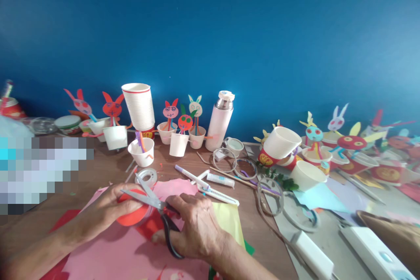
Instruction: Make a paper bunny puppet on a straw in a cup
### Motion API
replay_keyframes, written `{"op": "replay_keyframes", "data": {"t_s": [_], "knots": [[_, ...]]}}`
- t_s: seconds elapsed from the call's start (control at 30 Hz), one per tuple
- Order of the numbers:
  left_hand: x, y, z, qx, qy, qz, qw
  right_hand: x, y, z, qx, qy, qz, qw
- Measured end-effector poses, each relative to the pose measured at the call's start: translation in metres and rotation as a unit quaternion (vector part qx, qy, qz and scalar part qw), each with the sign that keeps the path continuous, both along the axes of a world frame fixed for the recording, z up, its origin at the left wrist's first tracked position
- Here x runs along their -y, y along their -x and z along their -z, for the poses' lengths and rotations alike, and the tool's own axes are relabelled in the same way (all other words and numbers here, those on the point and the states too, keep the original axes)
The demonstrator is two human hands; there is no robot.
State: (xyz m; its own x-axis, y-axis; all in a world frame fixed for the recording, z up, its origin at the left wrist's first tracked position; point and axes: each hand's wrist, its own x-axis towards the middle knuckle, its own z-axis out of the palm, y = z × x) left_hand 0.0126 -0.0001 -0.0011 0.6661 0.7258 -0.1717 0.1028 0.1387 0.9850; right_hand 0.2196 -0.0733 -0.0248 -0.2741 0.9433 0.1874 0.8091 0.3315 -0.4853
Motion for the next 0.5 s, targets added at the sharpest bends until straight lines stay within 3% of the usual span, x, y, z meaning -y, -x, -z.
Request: {"op": "replay_keyframes", "data": {"t_s": [0.23,0.5], "knots": [[0.0026,-0.0005,-0.0003,-0.033,-0.069,-0.001,0.997,0.0021,-0.0002,0.0006,0.018,0.001,-0.006,1.000],[0.0036,-0.0002,0.0017,-0.040,-0.057,-0.016,0.997,0.0019,0.0009,-0.0013,0.015,-0.011,-0.004,1.000]]}}
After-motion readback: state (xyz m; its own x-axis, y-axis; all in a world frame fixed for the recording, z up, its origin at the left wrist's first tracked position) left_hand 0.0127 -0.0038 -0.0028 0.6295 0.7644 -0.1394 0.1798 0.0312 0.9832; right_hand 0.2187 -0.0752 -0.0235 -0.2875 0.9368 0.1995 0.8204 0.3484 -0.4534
